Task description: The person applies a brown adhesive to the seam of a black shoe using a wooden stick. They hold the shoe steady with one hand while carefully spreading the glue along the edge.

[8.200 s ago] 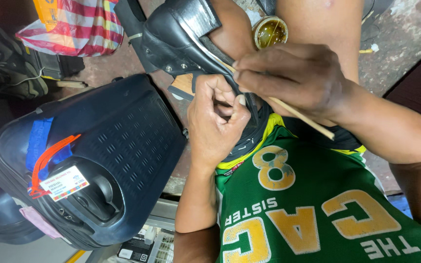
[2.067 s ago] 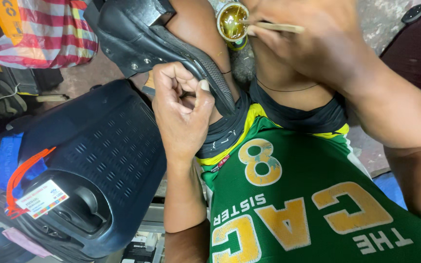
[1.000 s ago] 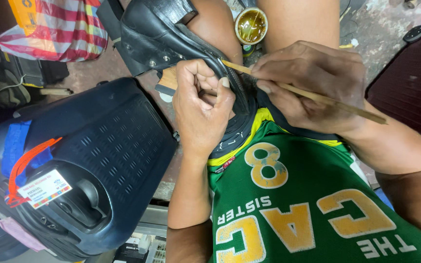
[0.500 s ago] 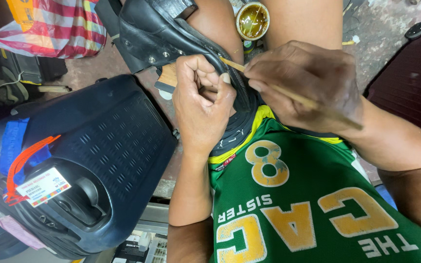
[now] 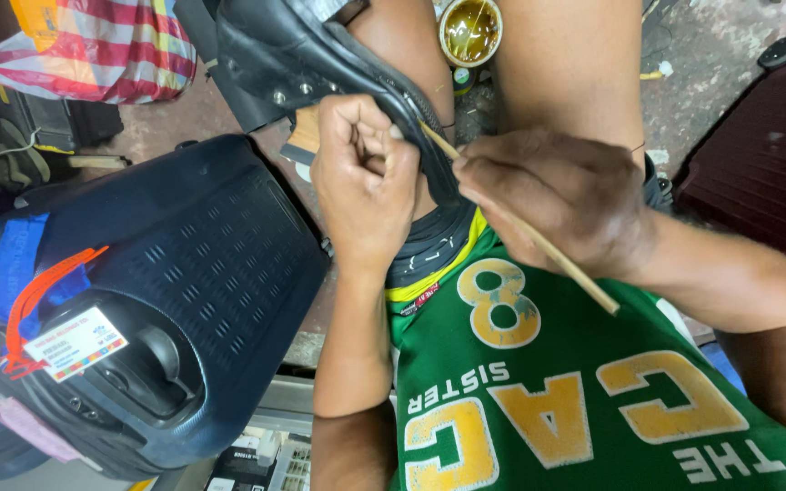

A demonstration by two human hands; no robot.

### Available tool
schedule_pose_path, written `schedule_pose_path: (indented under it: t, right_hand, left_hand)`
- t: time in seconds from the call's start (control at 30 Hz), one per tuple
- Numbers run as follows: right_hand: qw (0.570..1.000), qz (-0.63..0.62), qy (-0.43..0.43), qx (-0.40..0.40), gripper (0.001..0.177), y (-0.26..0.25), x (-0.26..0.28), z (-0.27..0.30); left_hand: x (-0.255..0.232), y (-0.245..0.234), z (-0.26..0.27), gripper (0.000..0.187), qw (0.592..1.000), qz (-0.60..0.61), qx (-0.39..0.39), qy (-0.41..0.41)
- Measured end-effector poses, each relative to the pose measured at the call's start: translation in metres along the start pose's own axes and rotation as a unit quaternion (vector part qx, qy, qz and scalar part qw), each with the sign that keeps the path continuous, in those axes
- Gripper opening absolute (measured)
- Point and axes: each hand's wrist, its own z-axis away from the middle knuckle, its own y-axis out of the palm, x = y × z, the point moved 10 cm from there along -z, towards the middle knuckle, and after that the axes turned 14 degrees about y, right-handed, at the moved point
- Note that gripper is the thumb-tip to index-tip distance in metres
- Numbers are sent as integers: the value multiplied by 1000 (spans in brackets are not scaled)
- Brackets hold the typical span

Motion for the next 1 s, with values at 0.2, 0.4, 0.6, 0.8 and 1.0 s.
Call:
schedule_pose_path:
  t: [0.2, 0.4, 0.6, 0.8, 1.0]
  right_hand:
    - [999, -21, -5, -25, 24, -1, 1, 3]
    - [1000, -12, 21, -17, 33, -5, -14, 4]
    - [999, -33, 19, -1, 34, -7, -21, 1]
    - [998, -44, 39, 3, 30, -6, -24, 1]
    - [998, -50, 35, 11, 30, -6, -23, -3]
  left_hand:
    - [-3, 0, 2, 9, 996, 76, 29, -36]
    - [-15, -22, 5, 12, 988, 145, -50, -16]
    - [-69, -26, -16, 15, 960, -160, 71, 217]
    - [-87, 2, -33, 54, 890, -238, 289, 260]
    - [-92, 7, -45, 61, 849, -284, 338, 291]
